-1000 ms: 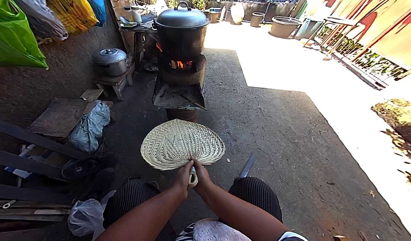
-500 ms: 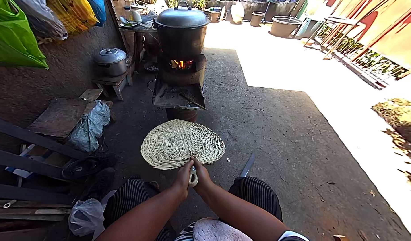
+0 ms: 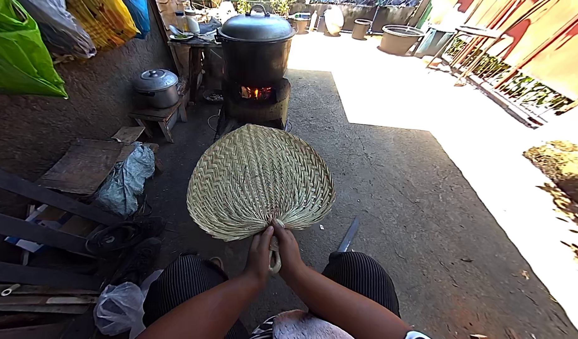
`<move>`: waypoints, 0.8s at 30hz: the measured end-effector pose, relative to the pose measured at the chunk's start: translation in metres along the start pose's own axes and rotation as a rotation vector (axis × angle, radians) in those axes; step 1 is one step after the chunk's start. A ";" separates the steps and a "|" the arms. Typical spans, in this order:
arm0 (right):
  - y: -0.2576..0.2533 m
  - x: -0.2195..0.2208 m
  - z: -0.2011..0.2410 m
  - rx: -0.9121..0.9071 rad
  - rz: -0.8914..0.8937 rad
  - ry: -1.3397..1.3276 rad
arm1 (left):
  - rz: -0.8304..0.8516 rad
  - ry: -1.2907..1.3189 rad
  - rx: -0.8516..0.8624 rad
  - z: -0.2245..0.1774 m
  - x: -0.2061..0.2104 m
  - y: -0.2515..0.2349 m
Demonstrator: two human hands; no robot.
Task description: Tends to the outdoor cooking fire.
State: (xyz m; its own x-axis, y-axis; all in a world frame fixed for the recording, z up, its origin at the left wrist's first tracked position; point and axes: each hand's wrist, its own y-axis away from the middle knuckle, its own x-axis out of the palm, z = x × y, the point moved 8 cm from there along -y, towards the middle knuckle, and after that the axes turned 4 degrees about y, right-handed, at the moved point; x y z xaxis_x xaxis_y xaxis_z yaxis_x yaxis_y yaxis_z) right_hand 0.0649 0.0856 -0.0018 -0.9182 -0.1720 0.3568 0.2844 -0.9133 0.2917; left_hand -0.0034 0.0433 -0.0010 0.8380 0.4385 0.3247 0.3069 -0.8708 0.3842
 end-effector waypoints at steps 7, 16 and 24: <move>-0.002 0.000 0.000 0.028 -0.036 -0.010 | -0.011 0.032 -0.008 -0.001 0.001 -0.001; -0.004 0.004 0.000 0.020 -0.027 0.013 | -0.009 0.005 0.004 -0.003 -0.002 -0.003; -0.016 -0.003 -0.040 0.298 -0.101 -0.081 | -0.118 0.005 -0.255 0.025 -0.017 -0.018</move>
State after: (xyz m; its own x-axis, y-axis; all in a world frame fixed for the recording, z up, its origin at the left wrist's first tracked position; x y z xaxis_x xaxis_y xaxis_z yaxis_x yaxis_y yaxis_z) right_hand 0.0518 0.0858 -0.0432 -0.9244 -0.0454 0.3788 0.2723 -0.7739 0.5717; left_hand -0.0115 0.0457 -0.0350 0.8006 0.5355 0.2689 0.2785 -0.7299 0.6242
